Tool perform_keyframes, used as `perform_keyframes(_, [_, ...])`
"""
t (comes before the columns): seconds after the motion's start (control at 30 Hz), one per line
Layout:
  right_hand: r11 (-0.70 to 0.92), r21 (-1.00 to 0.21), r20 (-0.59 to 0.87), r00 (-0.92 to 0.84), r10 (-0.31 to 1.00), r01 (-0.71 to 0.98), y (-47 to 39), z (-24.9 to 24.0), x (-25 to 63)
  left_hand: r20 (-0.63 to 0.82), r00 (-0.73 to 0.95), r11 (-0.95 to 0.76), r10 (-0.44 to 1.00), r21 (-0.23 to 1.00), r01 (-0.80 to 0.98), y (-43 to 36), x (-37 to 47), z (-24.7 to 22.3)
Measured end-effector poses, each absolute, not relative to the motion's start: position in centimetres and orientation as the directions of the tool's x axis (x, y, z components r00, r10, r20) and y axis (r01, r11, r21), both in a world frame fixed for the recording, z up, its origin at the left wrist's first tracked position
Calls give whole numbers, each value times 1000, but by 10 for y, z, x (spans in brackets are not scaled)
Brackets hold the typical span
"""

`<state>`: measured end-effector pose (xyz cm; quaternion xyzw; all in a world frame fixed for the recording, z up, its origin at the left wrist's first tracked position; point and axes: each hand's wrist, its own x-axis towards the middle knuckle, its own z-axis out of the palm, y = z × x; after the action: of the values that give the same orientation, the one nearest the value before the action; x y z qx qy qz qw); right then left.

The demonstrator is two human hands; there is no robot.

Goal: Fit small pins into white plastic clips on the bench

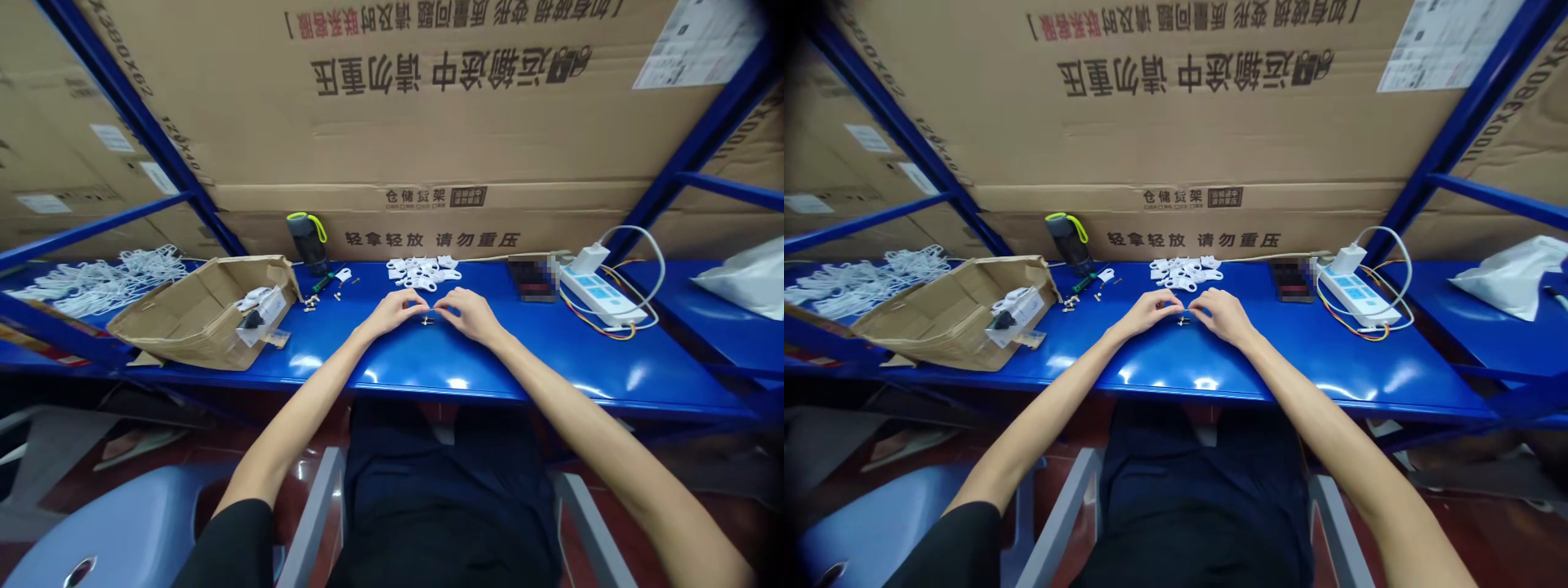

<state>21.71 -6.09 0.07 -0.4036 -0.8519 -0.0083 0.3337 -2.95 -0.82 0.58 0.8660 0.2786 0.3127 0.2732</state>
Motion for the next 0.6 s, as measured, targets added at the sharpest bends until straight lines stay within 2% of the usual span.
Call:
perform_keyframes(0.3, [589, -474, 521, -331, 787, 654, -62, -1, 217, 492, 604, -757, 627, 568, 324, -13, -30, 8])
perform_keyframes(0.6, [533, -473, 472, -310, 825, 701, -62, -1, 216, 503, 582, -762, 638, 518, 388, -15, -28, 7])
